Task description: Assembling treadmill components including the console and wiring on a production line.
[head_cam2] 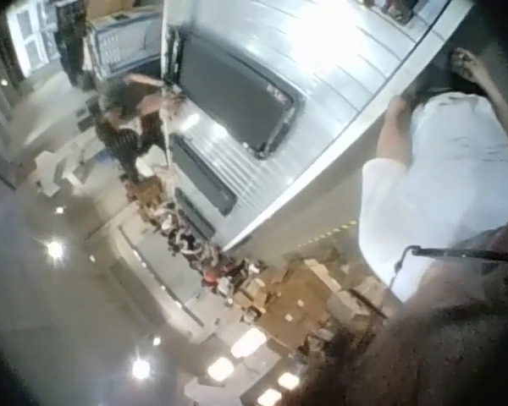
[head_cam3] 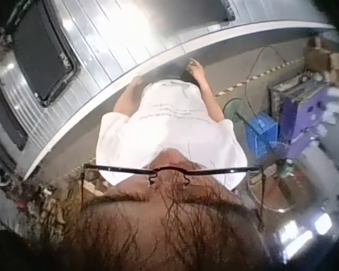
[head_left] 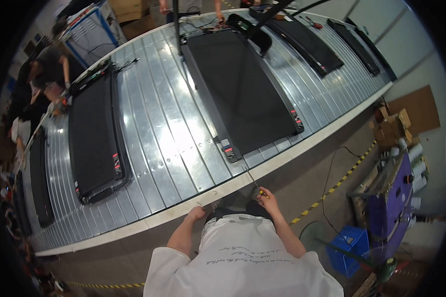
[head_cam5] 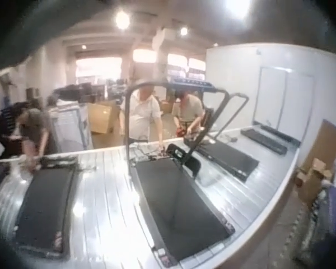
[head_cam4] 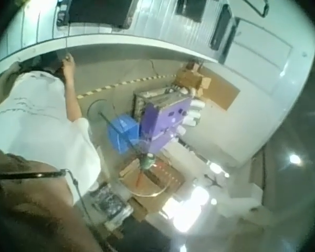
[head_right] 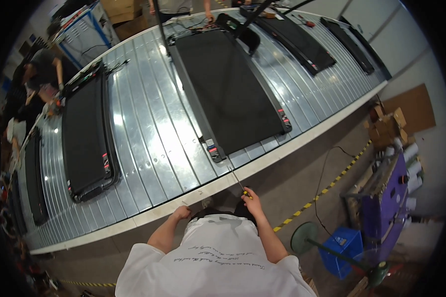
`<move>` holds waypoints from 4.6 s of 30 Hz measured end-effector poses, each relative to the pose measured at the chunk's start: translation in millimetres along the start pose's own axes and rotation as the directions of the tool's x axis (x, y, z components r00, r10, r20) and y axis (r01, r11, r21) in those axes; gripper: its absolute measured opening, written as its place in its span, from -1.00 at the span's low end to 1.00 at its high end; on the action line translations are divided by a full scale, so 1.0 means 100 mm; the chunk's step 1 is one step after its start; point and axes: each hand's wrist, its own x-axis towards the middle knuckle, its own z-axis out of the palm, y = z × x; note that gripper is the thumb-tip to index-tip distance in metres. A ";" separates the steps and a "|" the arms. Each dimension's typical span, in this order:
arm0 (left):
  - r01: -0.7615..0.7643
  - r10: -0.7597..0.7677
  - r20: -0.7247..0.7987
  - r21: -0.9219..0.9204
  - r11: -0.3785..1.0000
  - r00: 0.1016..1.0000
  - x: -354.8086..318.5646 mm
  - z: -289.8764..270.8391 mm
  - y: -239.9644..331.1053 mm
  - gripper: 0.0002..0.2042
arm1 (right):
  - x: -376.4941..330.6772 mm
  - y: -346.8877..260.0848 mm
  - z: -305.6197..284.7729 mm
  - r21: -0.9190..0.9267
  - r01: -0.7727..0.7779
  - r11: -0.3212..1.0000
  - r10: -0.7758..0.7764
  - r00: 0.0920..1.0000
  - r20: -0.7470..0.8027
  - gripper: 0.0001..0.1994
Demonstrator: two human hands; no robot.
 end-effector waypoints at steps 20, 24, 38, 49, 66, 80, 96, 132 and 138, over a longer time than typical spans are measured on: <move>0.363 -0.436 -0.090 -0.421 0.832 0.895 0.74 1.07 2.44 -0.83 | 1.74 -1.15 -3.94 -0.477 0.106 0.872 -0.331 0.847 -0.415 -0.53; 0.297 -0.289 -0.341 -0.029 0.954 0.894 1.08 1.36 3.52 -0.75 | 1.86 -1.35 -4.42 -0.659 0.191 0.727 -0.457 0.852 -0.257 -0.51; 0.212 -0.359 -0.211 -0.507 0.835 0.909 1.03 0.88 4.56 -0.63 | 2.49 -1.24 -5.49 0.443 -0.025 0.896 0.042 0.999 -0.029 -0.40; 0.172 -0.259 -0.316 -0.278 0.945 0.913 0.81 0.22 4.88 -0.60 | 2.29 -1.30 -5.16 0.464 0.454 0.761 -0.111 0.795 -0.597 -0.59; 0.187 -0.400 -0.322 -0.531 0.826 0.858 -0.11 1.01 3.83 -0.57 | 1.63 -2.14 -5.00 -0.905 0.128 0.406 -0.720 0.655 -0.230 -0.79; 0.279 -0.371 -0.332 -0.292 0.915 0.867 -0.63 0.95 3.45 -0.64 | 1.39 -1.05 -4.70 0.648 0.101 0.755 -0.063 0.995 -0.082 -0.68; 0.143 -0.208 -0.333 -0.211 0.967 0.919 -0.30 0.68 3.62 -0.62 | 1.57 -0.18 -4.75 0.926 0.069 0.370 0.189 0.971 -0.148 -0.62; 0.216 -0.248 -0.250 -0.148 0.965 0.936 0.03 0.85 4.59 -0.66 | 2.28 -1.03 -5.37 0.712 0.045 0.701 0.310 0.880 -0.361 -0.53; 0.361 -0.424 -0.243 -0.266 0.894 0.872 -0.20 1.27 4.47 -0.62 | 2.43 -1.02 -5.48 0.541 0.083 0.837 0.208 0.866 -0.454 -0.50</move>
